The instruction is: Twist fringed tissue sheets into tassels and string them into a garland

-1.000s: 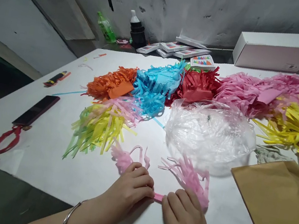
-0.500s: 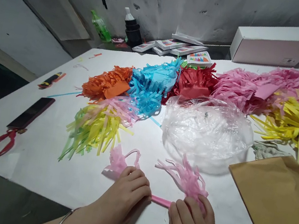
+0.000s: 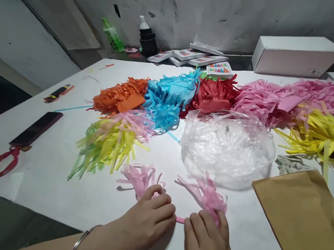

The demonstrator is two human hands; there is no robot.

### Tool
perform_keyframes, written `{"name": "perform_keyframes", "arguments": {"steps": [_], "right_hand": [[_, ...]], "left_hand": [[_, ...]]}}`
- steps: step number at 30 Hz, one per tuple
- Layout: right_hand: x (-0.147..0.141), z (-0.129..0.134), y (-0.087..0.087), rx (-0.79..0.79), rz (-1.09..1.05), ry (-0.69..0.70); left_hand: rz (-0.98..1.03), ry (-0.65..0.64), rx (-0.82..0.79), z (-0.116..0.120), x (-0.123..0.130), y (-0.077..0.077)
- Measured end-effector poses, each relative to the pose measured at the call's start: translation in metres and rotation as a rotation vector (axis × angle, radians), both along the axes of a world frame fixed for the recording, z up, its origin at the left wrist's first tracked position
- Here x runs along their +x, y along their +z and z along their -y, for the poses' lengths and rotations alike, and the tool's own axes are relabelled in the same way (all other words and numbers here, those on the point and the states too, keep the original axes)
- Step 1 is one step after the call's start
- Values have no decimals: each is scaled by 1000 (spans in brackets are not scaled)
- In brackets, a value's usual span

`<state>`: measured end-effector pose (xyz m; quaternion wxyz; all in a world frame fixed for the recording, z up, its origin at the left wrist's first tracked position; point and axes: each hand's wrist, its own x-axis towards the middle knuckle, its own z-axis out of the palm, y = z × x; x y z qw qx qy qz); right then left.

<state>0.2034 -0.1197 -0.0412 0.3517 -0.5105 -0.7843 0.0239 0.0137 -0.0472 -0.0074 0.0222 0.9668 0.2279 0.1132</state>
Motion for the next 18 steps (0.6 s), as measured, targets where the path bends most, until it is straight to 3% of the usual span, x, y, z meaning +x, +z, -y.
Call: {"name": "perform_keyframes", "arguments": {"steps": [2, 5, 7, 10, 13, 15, 18], "right_hand": [[0, -3, 0, 6, 57, 4], [3, -8, 7, 39, 100, 42], [8, -9, 17, 119, 85, 89], [16, -9, 37, 213, 75, 141], [21, -13, 58, 230, 43, 158], [23, -17, 68, 228, -24, 166], [25, -23, 76, 224, -140, 171]], "left_hand": [[64, 42, -22, 1, 4, -5], [202, 162, -297, 2, 4, -3], [330, 254, -619, 2, 2, 9], [525, 380, -1225, 2, 0, 31], [711, 426, -1703, 0, 7, 46], [798, 415, -1826, -1, 14, 51], [832, 381, -1723, -2, 26, 56]]}}
